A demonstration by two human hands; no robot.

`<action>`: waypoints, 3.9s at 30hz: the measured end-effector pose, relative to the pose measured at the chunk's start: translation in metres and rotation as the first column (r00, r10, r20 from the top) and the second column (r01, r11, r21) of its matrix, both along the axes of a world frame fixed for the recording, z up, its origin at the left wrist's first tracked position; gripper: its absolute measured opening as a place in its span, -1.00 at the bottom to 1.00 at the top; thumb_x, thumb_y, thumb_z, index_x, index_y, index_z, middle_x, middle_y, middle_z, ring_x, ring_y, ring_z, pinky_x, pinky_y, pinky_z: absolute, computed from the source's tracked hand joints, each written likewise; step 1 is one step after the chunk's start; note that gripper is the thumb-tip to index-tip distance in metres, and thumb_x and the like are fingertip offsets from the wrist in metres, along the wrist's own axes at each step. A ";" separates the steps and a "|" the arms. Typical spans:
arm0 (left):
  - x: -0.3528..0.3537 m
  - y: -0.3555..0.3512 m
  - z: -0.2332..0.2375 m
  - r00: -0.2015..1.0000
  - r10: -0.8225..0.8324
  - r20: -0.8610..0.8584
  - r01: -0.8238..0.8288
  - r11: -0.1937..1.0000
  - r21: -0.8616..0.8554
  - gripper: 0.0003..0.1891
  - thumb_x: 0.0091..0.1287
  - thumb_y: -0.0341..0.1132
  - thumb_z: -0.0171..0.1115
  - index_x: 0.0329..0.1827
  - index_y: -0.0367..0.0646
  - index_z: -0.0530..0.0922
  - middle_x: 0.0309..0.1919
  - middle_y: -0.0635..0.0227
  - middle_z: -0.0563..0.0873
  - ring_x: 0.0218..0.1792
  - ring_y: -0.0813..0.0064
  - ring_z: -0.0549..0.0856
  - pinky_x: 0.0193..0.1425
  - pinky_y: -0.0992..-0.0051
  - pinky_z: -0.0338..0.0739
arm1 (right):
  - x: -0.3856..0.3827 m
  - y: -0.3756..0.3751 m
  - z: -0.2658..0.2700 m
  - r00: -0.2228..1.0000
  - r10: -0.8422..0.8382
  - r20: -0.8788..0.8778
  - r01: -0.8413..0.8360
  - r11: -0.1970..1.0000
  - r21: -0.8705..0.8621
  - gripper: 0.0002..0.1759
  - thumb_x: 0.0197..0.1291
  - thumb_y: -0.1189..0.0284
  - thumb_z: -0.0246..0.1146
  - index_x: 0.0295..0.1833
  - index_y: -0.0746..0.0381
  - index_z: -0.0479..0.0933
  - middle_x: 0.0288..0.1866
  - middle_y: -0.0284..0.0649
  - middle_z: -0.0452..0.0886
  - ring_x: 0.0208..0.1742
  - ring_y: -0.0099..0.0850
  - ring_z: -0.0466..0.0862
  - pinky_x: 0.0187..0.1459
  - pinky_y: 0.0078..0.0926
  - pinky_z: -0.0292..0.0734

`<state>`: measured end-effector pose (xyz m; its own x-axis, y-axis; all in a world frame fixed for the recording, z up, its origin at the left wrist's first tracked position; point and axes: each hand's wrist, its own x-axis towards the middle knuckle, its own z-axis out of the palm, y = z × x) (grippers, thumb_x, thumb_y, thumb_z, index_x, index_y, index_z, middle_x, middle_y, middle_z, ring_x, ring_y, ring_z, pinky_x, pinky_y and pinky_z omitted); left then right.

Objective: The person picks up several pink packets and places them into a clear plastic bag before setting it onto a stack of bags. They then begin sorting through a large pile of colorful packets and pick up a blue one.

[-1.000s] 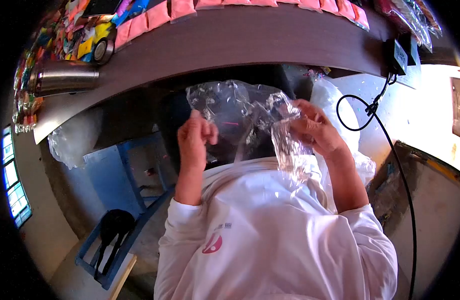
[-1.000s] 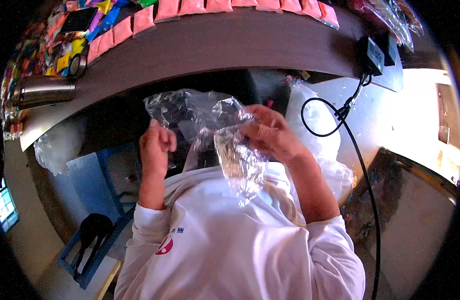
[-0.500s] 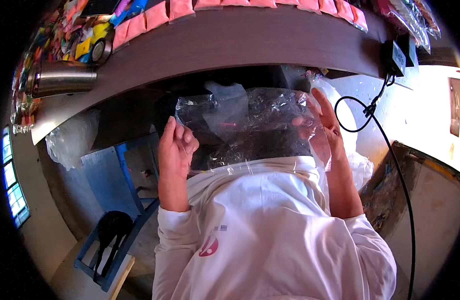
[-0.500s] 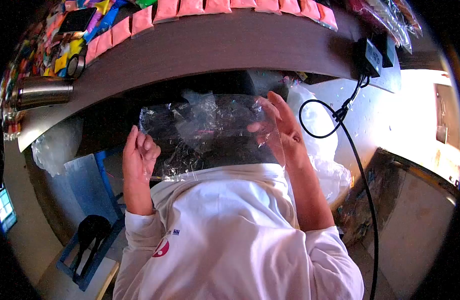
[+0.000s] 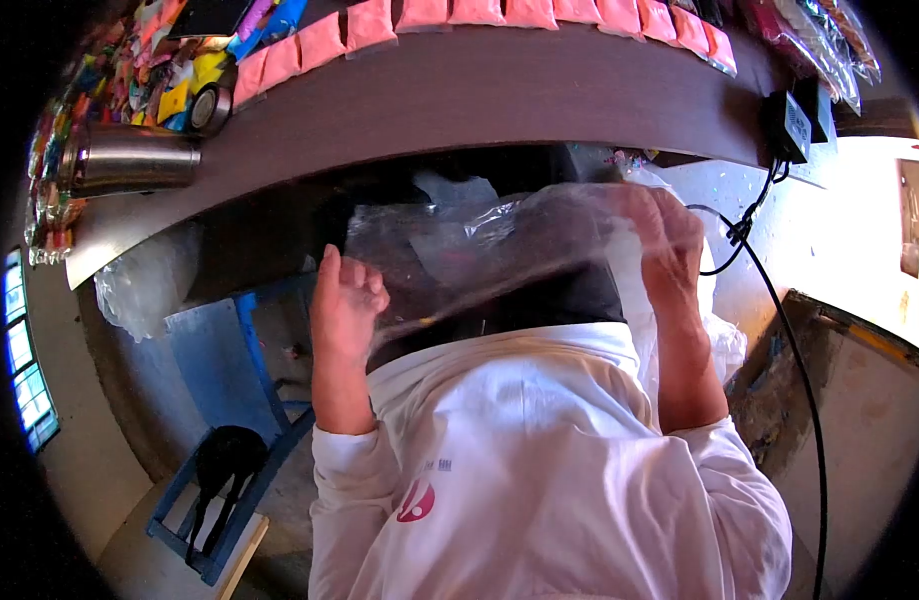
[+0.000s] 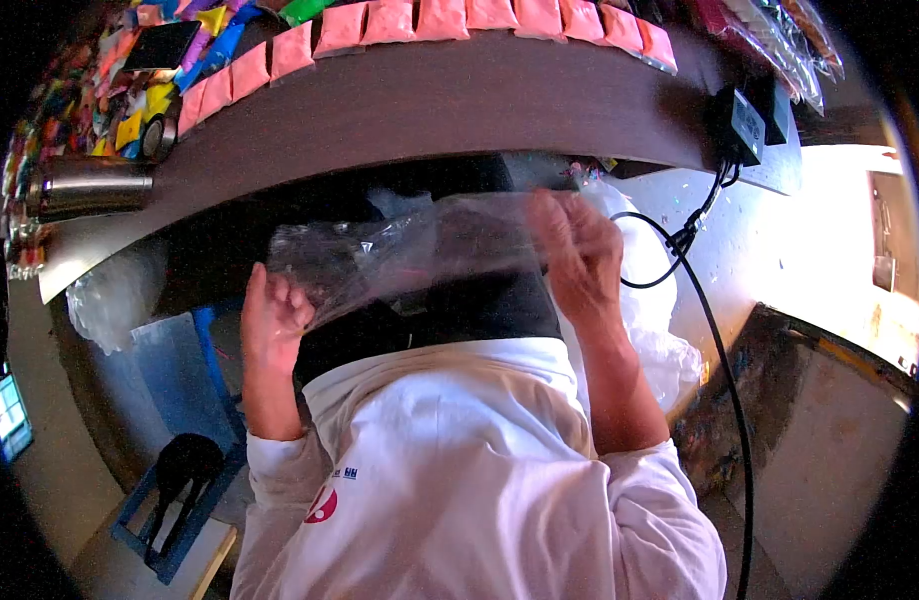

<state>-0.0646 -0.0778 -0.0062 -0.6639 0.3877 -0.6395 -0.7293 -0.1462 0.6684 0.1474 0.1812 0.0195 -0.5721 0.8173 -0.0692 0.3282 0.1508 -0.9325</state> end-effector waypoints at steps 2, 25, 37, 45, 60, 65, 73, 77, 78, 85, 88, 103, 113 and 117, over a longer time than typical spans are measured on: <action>-0.004 -0.004 0.002 0.998 0.004 -0.065 -0.004 1.000 0.007 -0.66 0.47 0.00 0.11 -0.38 -0.04 0.47 -0.47 0.42 0.49 -0.40 0.55 0.50 -0.45 0.54 0.28 | -0.001 0.006 0.001 1.000 0.014 -0.014 -0.015 0.999 -0.041 -0.50 0.39 0.05 0.17 -0.15 0.32 0.68 -0.23 -0.18 0.71 -0.25 -0.46 0.63 -0.19 -0.48 0.50; -0.020 0.006 0.030 0.601 -0.332 -0.727 -0.008 0.907 -0.421 -0.47 0.46 0.19 -0.07 -0.13 -0.12 0.61 0.19 0.12 0.57 0.06 0.42 0.57 0.15 0.37 0.35 | -0.016 0.022 0.024 0.983 0.025 0.183 -0.021 1.000 -0.021 -0.50 0.26 0.05 0.26 -0.32 0.36 0.67 -0.34 -0.15 0.73 -0.26 -0.49 0.66 -0.09 -0.45 0.49; -0.040 0.029 0.036 0.658 -0.325 -0.679 0.167 0.943 -0.289 -0.47 0.46 0.13 0.00 -0.22 -0.25 0.58 -0.05 0.11 0.69 -0.09 0.35 0.67 0.12 0.32 0.43 | -0.029 0.019 0.032 0.997 -0.028 -0.073 0.022 0.997 -0.079 -0.61 0.27 0.11 0.31 -0.30 0.26 0.67 -0.40 -0.30 0.71 -0.32 -0.58 0.62 -0.21 -0.56 0.45; -0.052 0.067 0.062 0.606 -0.250 -0.755 0.134 0.968 -0.213 -0.59 0.51 -0.06 0.02 -0.36 -0.23 0.51 -0.17 0.16 0.69 -0.24 0.42 0.66 0.01 0.39 0.50 | -0.055 0.039 0.041 0.986 -0.080 -0.144 0.085 0.996 0.024 -0.65 0.29 0.20 0.31 -0.21 0.33 0.65 -0.39 -0.35 0.64 -0.37 -0.64 0.51 -0.30 -0.64 0.39; -0.101 0.138 0.024 0.446 -0.297 -0.845 0.271 0.944 -0.189 -0.58 0.55 -0.13 -0.01 -0.37 -0.29 0.57 -0.27 0.23 0.71 -0.27 0.52 0.64 -0.09 0.51 0.50 | -0.122 0.038 0.085 0.910 0.415 -0.006 -0.262 0.586 0.767 -0.81 0.19 0.37 0.27 -0.16 0.24 0.58 -0.11 -0.07 0.67 -0.04 -0.11 0.64 -0.02 -0.16 0.48; -0.105 0.133 0.016 0.551 -0.189 -0.813 0.308 0.951 -0.012 -0.58 0.55 -0.13 0.00 -0.38 -0.28 0.55 -0.26 0.23 0.70 -0.28 0.52 0.64 -0.08 0.50 0.49 | -0.161 0.028 0.071 0.691 0.532 0.490 -0.718 0.585 0.378 -0.86 0.21 0.36 0.18 -0.29 0.20 0.55 -0.32 -0.06 0.67 -0.14 -0.17 0.71 -0.09 -0.05 0.53; -0.096 0.133 0.018 0.596 -0.177 -0.783 0.281 0.960 -0.003 -0.57 0.54 -0.07 -0.03 -0.34 -0.27 0.53 -0.17 0.16 0.66 -0.20 0.38 0.63 0.03 0.34 0.49 | -0.176 0.008 0.053 0.768 0.413 0.490 -0.641 0.492 0.589 -0.57 0.04 0.31 0.36 0.05 0.14 0.51 -0.22 -0.10 0.67 -0.16 -0.06 0.69 -0.21 -0.10 0.60; -0.103 0.129 0.011 0.571 -0.124 -0.811 0.340 0.936 0.096 -0.52 0.55 -0.01 -0.09 -0.30 -0.27 0.55 -0.15 0.15 0.67 -0.17 0.37 0.62 0.02 0.35 0.48 | -0.181 0.008 0.071 0.638 0.468 0.611 -0.750 0.558 0.355 -0.53 0.04 0.27 0.37 0.08 0.15 0.51 -0.13 -0.11 0.65 -0.06 -0.03 0.67 -0.14 -0.07 0.58; -0.103 0.129 0.012 0.569 -0.124 -0.813 0.339 0.936 0.095 -0.52 0.55 -0.01 -0.09 -0.30 -0.27 0.55 -0.15 0.15 0.67 -0.17 0.37 0.62 0.02 0.35 0.48 | -0.181 0.010 0.070 0.628 0.505 0.592 -0.764 0.545 0.346 -0.52 0.04 0.24 0.38 0.09 0.15 0.52 -0.09 -0.12 0.64 -0.02 -0.02 0.65 -0.07 -0.07 0.56; -0.093 0.131 0.023 0.539 -0.208 -0.816 0.238 0.967 -0.089 -0.48 0.57 0.01 -0.14 -0.33 -0.27 0.55 -0.19 0.13 0.68 -0.18 0.39 0.63 0.02 0.38 0.45 | -0.170 0.016 0.061 0.618 0.759 0.206 -0.664 0.363 0.654 -0.67 0.18 0.18 0.24 -0.27 0.27 0.57 -0.10 -0.01 0.65 -0.02 0.01 0.65 0.02 -0.09 0.55; -0.097 0.132 0.013 0.578 -0.167 -0.799 0.255 0.967 -0.018 -0.47 0.56 0.03 -0.12 -0.34 -0.27 0.55 -0.17 0.12 0.68 -0.17 0.39 0.62 0.02 0.39 0.45 | -0.183 0.009 0.039 0.670 0.688 0.279 -0.694 0.445 0.566 -0.75 0.21 0.27 0.19 -0.30 0.25 0.58 -0.11 -0.06 0.65 -0.04 -0.01 0.65 -0.03 -0.09 0.56; -0.095 0.125 0.024 0.430 -0.281 -0.858 0.355 0.926 -0.125 -0.69 0.42 -0.11 0.23 -0.10 -0.23 0.62 -0.09 0.38 0.68 -0.11 0.55 0.61 -0.01 0.53 0.49 | -0.200 0.017 0.040 0.741 0.636 0.218 -0.668 0.662 0.341 -0.71 0.35 0.31 0.05 -0.22 0.26 0.60 -0.30 0.05 0.65 -0.20 0.08 0.63 -0.15 -0.07 0.51; -0.085 0.133 0.022 0.219 -0.348 -0.912 0.094 0.938 -0.335 -0.64 0.55 -0.17 0.00 -0.18 -0.30 0.63 -0.31 0.27 0.74 -0.24 0.48 0.69 -0.09 0.46 0.52 | -0.168 0.039 0.071 0.759 0.452 0.468 -0.637 0.662 0.395 -0.64 0.36 0.21 0.09 -0.29 0.29 0.56 -0.34 0.04 0.62 -0.23 0.04 0.63 -0.17 -0.06 0.51; -0.089 0.133 0.024 0.228 -0.324 -0.918 0.142 0.944 -0.298 -0.64 0.56 -0.19 -0.02 -0.22 -0.30 0.61 -0.30 0.29 0.75 -0.25 0.49 0.67 -0.08 0.47 0.51 | -0.135 0.080 0.056 0.743 0.273 0.611 -0.591 0.694 0.410 -0.74 0.26 0.28 0.15 -0.21 0.28 0.57 -0.25 0.04 0.63 -0.14 0.01 0.64 -0.10 -0.04 0.50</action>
<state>-0.1533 0.0553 0.0178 -0.7124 0.6210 0.3269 0.4570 0.0570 0.8876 0.0120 0.2612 0.0757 -0.8870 0.4576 -0.0612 0.4461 0.8153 -0.3692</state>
